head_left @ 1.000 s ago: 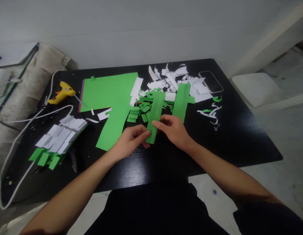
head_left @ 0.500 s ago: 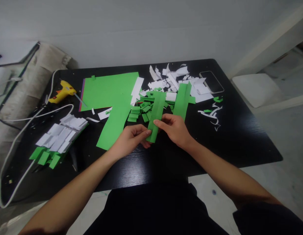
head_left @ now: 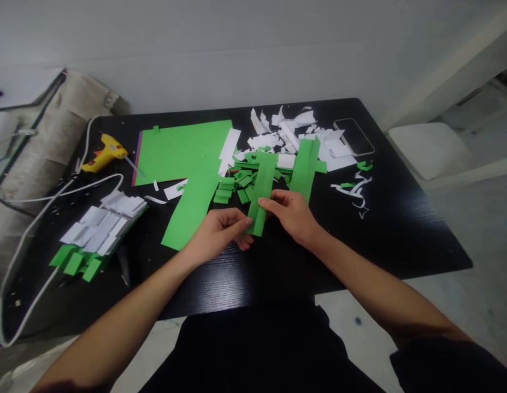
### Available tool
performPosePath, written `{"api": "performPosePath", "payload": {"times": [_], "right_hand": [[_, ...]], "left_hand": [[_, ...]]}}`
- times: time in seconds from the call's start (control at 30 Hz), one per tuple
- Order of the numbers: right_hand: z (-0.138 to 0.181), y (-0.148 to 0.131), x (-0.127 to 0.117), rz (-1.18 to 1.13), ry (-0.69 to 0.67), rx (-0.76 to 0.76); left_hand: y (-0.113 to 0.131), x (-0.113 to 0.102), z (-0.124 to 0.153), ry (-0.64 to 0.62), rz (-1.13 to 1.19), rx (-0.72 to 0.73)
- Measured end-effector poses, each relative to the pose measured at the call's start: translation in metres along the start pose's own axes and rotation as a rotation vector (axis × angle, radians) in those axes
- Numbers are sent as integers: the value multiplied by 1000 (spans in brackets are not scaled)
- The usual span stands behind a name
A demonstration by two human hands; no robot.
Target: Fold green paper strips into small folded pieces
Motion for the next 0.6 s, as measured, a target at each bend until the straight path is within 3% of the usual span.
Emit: {"api": "performPosePath", "payload": {"times": [0.3, 0.6], "right_hand": [[-2, 3, -2, -106, 14, 41], [-1, 0, -5, 3, 40, -42]], "left_hand": [[1, 0, 0, -70, -41, 51], [3, -1, 0, -98, -135, 90]]}}
Point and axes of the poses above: each hand's wrist, its own z-axis away from the middle knuckle, its own x-axis out of the palm, y = z × x, the point moved 3 cm from there along -z, towards the middle knuckle, and after that the axes turned 5 degrees about x, right-handed, at the moved point
